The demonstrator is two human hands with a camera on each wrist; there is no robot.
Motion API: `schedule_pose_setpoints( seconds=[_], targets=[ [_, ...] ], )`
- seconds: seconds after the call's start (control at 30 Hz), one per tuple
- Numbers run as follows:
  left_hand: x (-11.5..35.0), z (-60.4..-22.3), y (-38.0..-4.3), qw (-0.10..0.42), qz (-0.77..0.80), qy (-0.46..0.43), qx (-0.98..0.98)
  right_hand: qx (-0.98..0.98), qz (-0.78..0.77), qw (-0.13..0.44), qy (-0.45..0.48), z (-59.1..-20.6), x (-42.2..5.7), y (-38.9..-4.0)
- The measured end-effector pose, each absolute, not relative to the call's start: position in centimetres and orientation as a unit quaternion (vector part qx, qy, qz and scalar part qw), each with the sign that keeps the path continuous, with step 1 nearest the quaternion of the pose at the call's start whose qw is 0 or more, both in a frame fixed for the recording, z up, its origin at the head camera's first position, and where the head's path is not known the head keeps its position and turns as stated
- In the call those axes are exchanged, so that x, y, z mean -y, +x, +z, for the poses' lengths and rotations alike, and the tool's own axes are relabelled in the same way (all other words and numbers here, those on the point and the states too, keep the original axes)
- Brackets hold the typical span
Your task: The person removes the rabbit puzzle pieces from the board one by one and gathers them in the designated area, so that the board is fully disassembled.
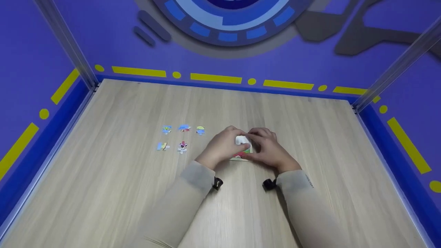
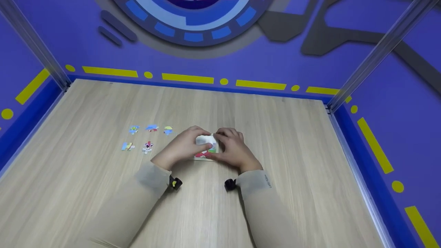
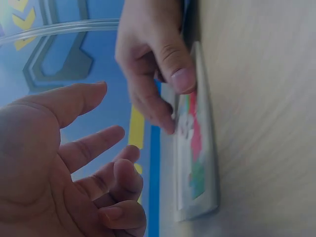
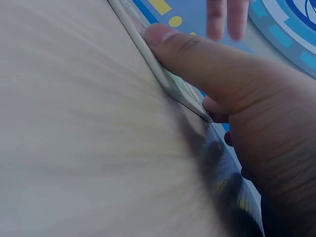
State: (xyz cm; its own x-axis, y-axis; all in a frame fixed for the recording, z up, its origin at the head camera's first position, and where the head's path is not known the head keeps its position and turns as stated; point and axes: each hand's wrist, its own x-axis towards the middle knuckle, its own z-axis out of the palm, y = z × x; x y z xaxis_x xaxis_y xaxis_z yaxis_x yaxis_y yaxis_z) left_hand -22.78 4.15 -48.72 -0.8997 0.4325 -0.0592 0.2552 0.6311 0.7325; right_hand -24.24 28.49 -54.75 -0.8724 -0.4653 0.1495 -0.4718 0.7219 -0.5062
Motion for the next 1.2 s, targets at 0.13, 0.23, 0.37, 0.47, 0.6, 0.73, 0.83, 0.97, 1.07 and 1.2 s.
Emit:
schedule_pose_setpoints(
  seconds=[0.13,0.23,0.37,0.47,0.6,0.73,0.83,0.97,1.07,1.2],
  targets=[
    [-5.0,-49.6,-22.7,0.128,0.365,0.195,-0.901,0.926,0.278,0.007,0.255,-54.8,-28.5,-24.2],
    [-5.4,-50.1,-22.7,0.134,0.344,0.201,-0.907,0.926,0.278,0.008,0.256,-54.7,-28.6,-24.1],
    [-5.8,-50.3,-22.7,0.142,0.326,0.207,-0.911,0.927,0.274,0.01,0.256,-54.6,-28.6,-24.2],
    [-5.8,-50.4,-22.8,0.141,0.318,0.202,-0.916,0.927,0.274,0.008,0.255,-54.6,-28.6,-24.2],
    [-5.7,-50.5,-22.7,0.135,0.297,0.199,-0.924,0.927,0.276,0.006,0.255,-54.6,-28.6,-24.2],
    [-5.6,-50.5,-22.6,0.128,0.273,0.201,-0.932,0.926,0.278,0.005,0.257,-54.5,-28.5,-24.2],
    [-5.7,-50.6,-22.6,0.122,0.261,0.2,-0.936,0.926,0.278,0.003,0.256,-54.6,-28.5,-24.2],
    [-5.8,-50.8,-22.6,0.12,0.265,0.19,-0.938,0.927,0.276,0.003,0.254,-54.6,-28.4,-24.2],
    [-5.8,-50.8,-22.6,0.117,0.275,0.184,-0.936,0.927,0.276,0.003,0.253,-54.6,-28.4,-24.2],
    [-5.8,-50.8,-22.7,0.111,0.283,0.181,-0.935,0.927,0.276,0.005,0.254,-54.6,-28.3,-24.2]
  ],
)
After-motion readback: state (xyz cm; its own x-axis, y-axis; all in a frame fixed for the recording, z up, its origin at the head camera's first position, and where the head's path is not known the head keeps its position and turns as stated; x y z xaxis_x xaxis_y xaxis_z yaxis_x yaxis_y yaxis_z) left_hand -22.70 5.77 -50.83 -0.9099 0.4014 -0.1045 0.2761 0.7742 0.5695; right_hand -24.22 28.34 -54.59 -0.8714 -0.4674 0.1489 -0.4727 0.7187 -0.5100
